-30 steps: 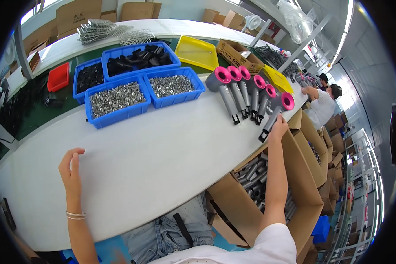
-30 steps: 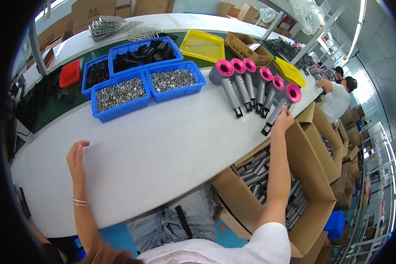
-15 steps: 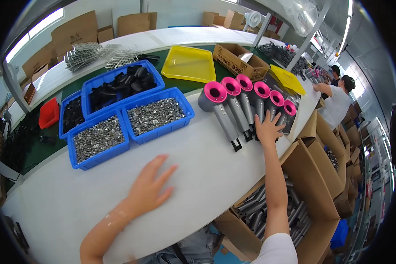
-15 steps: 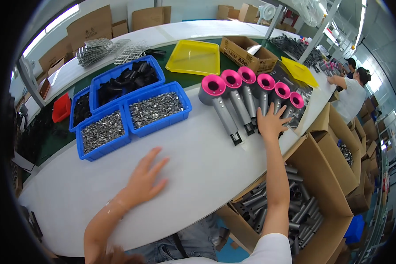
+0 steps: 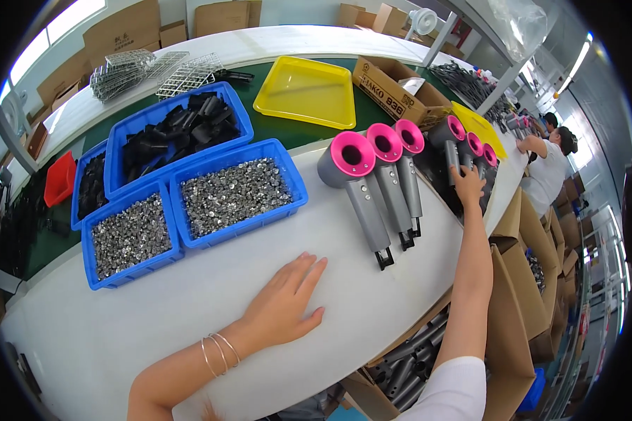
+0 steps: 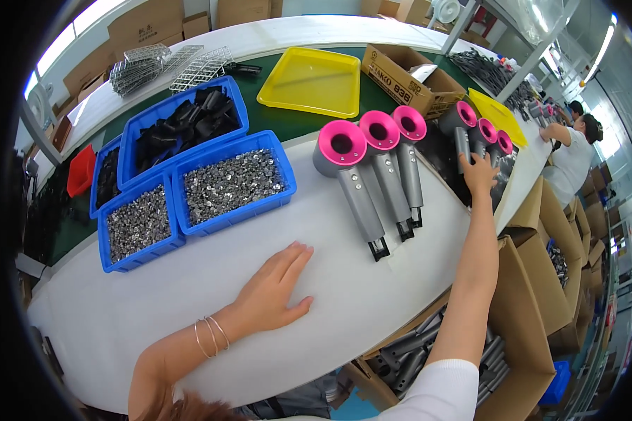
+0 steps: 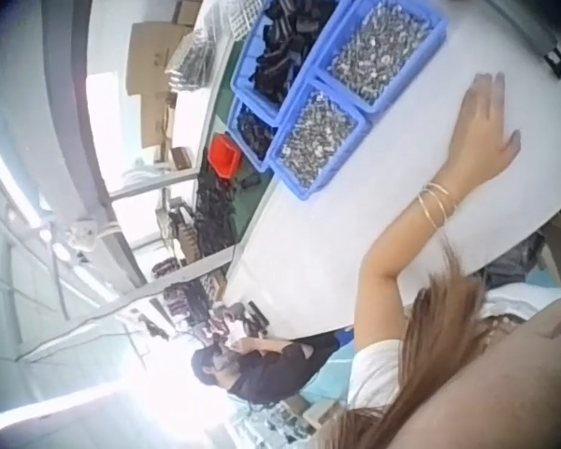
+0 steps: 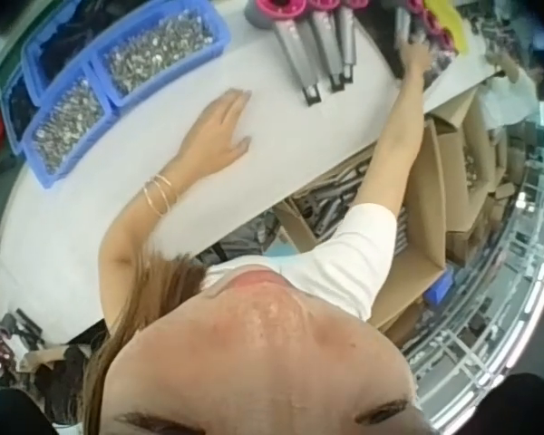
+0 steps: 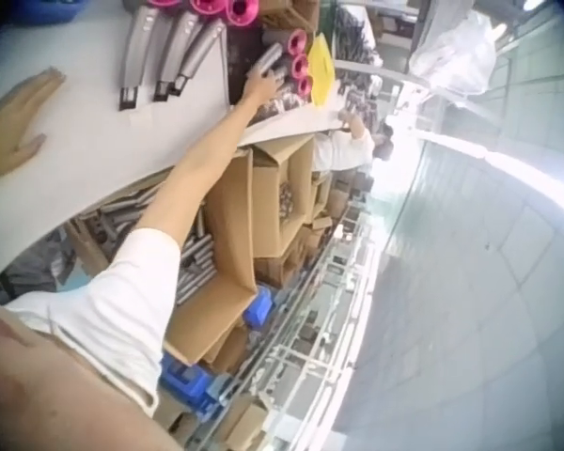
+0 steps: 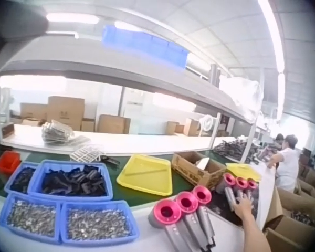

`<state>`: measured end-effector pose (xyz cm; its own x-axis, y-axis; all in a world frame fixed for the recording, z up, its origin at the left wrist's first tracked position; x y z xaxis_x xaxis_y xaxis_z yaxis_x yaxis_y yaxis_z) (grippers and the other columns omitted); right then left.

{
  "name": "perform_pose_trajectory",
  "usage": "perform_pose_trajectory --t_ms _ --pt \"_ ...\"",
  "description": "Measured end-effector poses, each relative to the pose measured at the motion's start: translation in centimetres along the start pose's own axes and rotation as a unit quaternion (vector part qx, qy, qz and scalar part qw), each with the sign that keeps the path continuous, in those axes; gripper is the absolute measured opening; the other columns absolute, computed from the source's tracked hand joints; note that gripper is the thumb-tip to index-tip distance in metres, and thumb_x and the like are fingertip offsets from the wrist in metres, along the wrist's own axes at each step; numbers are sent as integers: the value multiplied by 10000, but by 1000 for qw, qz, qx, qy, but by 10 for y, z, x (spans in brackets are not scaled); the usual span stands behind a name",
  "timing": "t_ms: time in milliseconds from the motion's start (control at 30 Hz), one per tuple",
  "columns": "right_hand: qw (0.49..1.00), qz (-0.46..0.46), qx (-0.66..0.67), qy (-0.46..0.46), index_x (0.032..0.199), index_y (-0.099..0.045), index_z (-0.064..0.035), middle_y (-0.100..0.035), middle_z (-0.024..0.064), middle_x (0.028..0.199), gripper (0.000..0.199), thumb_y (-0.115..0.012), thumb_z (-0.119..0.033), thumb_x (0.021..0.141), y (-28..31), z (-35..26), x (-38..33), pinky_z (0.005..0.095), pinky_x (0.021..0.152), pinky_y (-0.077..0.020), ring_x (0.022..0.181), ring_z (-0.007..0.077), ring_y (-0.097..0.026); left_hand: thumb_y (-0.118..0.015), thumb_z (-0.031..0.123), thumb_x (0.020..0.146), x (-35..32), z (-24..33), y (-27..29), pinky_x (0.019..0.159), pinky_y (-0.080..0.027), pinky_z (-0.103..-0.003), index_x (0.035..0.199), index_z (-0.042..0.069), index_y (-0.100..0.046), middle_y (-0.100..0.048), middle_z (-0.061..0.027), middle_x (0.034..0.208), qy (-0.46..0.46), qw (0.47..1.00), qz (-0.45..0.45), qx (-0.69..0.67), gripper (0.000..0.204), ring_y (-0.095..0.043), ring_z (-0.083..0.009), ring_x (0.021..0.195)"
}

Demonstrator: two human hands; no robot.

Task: The person assembles hair dryers by sliding handle covers onto the dryer bodies, inserting buttons and small components into the handles, and placing the assembled units aside.

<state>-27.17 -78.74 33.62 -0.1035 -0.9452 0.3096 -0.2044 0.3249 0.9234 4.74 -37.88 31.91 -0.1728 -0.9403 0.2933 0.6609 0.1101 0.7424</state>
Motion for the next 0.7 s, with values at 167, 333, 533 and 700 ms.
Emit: perform_pose_trajectory --t_ms 167,333,533,700 --pt "986 145 -21 80 1371 -466 -177 -327 185 1476 603 -503 -528 882 14 -20 -8 674 1030 -211 1313 506 -276 -626 224 812 -2 -4 -5 1072 -334 -448 1390 -22 -331 -387 -280 1343 15 1000 9 -24 694 -383 -416 1279" --pt "899 41 209 384 1334 -453 -87 -161 236 1528 691 -724 -384 772 57 -169 -194 650 1058 -146 1380 497 -138 -648 245 786 -5 -5 6 1066 -340 -453 1388 11 -364 -403 -272 1322 24 1000 -7 8 706 -388 -418 1270" --pt "946 -74 44 313 1278 -498 -79 -133 177 1542 704 -728 -401 695 31 -187 -247 768 972 -131 1357 544 -113 -687 245 738 -6 -3 4 1053 -354 -453 1369 21 -396 -406 -237 1330 7 999 25 26 730 -393 -395 1271" --pt "962 -83 76 247 1156 -638 -74 -180 189 1530 614 -737 -454 685 32 -155 -221 775 941 -183 1335 557 -141 -681 240 742 -7 -2 1 1052 -353 -454 1351 -10 -400 -427 -245 1294 0 999 42 1 715 -403 -405 1253"
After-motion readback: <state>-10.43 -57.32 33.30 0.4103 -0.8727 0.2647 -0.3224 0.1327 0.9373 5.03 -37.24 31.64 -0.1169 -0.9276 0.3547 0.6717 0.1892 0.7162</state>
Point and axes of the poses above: each hand's wrist, its own x-axis towards the middle knuckle, its own y-axis out of the back of the hand, z = x × y, the point moved 7 cm from there along x, towards the middle knuckle
